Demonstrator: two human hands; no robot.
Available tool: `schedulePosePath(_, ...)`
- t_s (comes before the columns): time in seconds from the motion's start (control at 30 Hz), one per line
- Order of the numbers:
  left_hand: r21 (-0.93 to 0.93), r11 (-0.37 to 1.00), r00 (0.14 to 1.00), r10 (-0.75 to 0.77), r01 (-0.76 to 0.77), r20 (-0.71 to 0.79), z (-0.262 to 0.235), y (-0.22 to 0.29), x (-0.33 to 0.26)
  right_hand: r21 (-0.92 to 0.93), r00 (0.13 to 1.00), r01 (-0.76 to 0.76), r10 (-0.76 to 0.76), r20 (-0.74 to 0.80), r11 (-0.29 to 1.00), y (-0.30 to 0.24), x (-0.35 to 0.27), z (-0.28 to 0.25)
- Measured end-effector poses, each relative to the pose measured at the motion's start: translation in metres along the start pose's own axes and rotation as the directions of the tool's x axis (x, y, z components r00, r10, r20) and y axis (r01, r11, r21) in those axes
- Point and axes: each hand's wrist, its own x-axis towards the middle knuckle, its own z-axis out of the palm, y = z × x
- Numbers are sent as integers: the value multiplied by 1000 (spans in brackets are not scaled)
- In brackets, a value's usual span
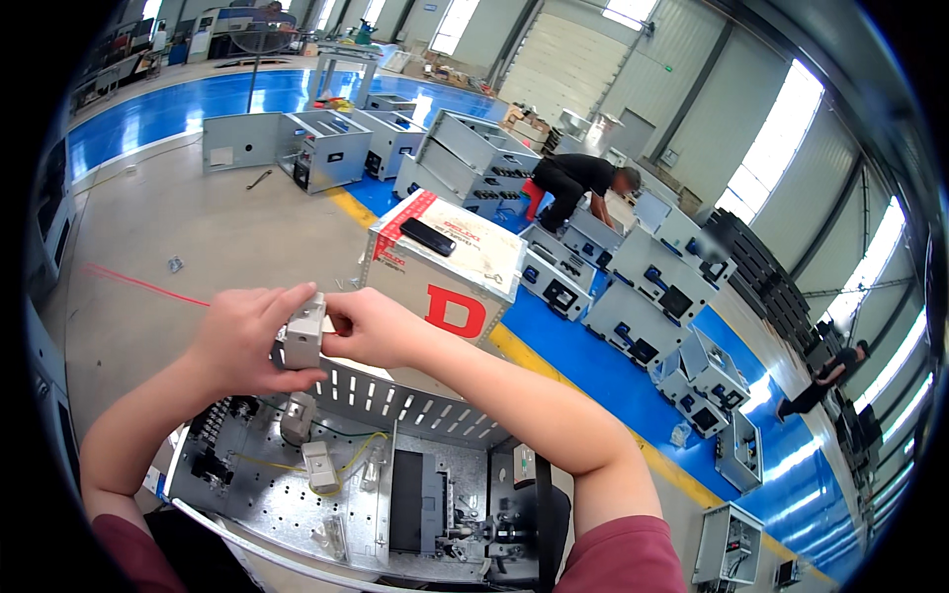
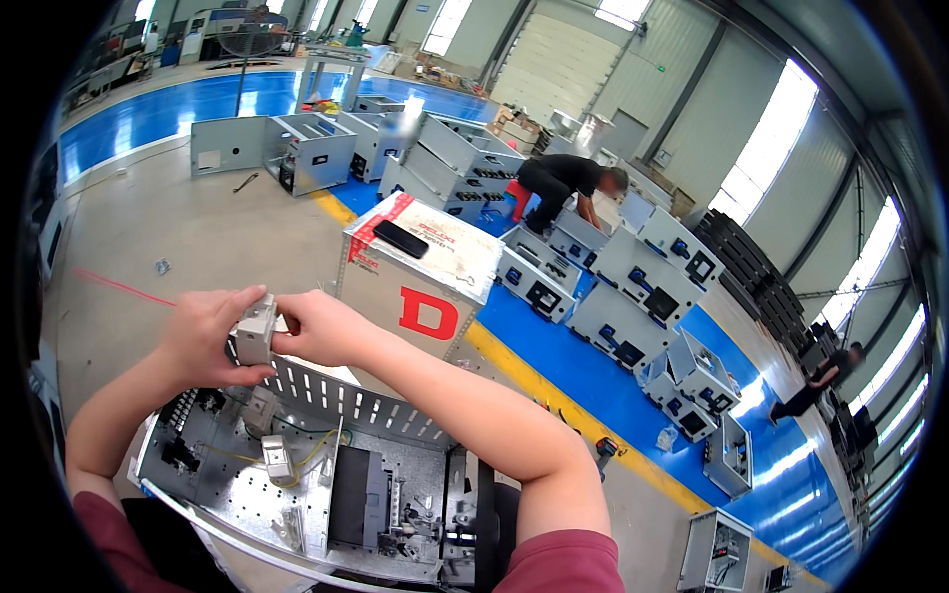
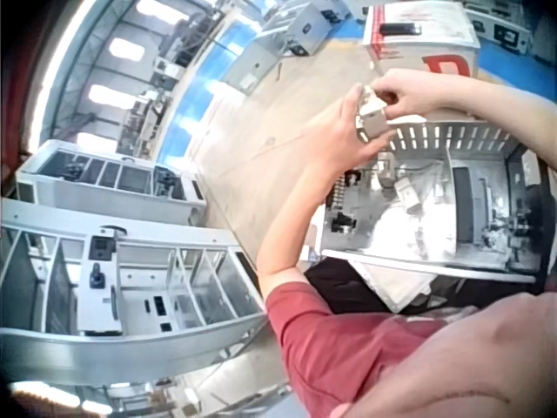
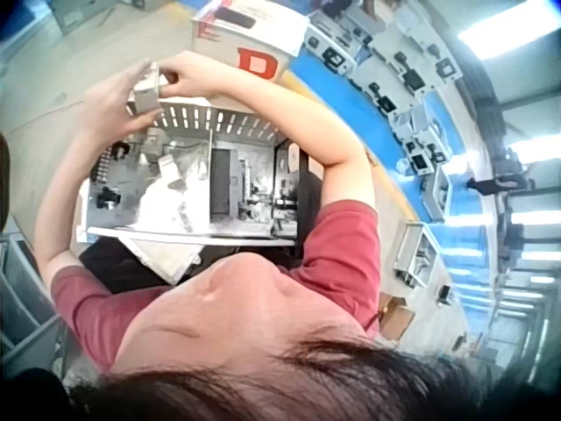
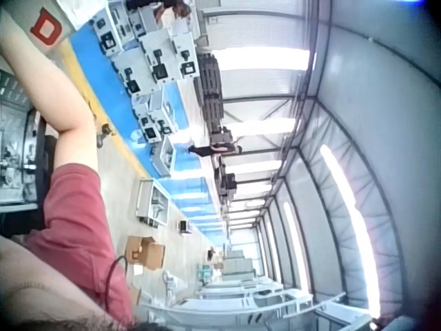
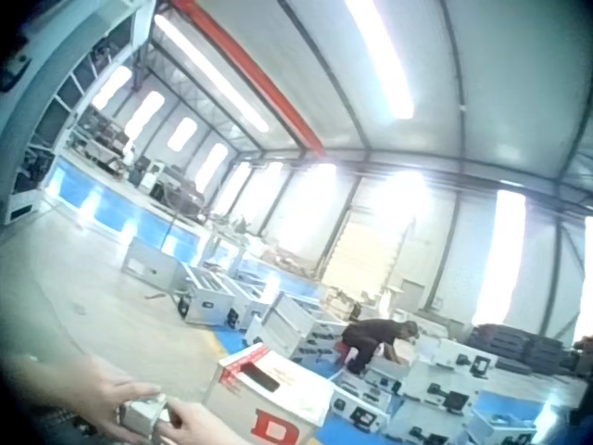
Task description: The person holds an open metal electrical enclosure and installs a small white plastic component with a red wire into a mounting slot. They repeatedly remove and reinsert the component to align it, then secure it in place. The task is performed by hand without visible tools.
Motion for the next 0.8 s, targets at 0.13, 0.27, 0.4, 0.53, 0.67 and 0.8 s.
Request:
schedulePosePath(0.13,3,999,998,-55,55,41,0,-3,-5,-1,999,-39,39,12,999,-3,1,1)
schedulePosePath(0.27,-1,993,988,-118,119,96,-1,1,2,49,996,-85,84,19,995,-2,-4,-2)
schedulePosePath(0.4,-16,989,983,-142,145,119,-4,-1,2,41,995,-98,97,19,994,0,-1,3)
schedulePosePath(0.53,-14,992,986,-124,126,108,-5,-2,0,53,991,-130,129,14,990,-4,-1,7)
schedulePosePath(0.67,-26,993,988,-113,116,109,-5,-3,-2,37,988,-151,151,-13,988,-7,-3,9)
schedulePosePath(0.8,-30,994,991,-100,103,92,1,-7,-4,26,983,-183,183,-17,983,-4,-4,11)
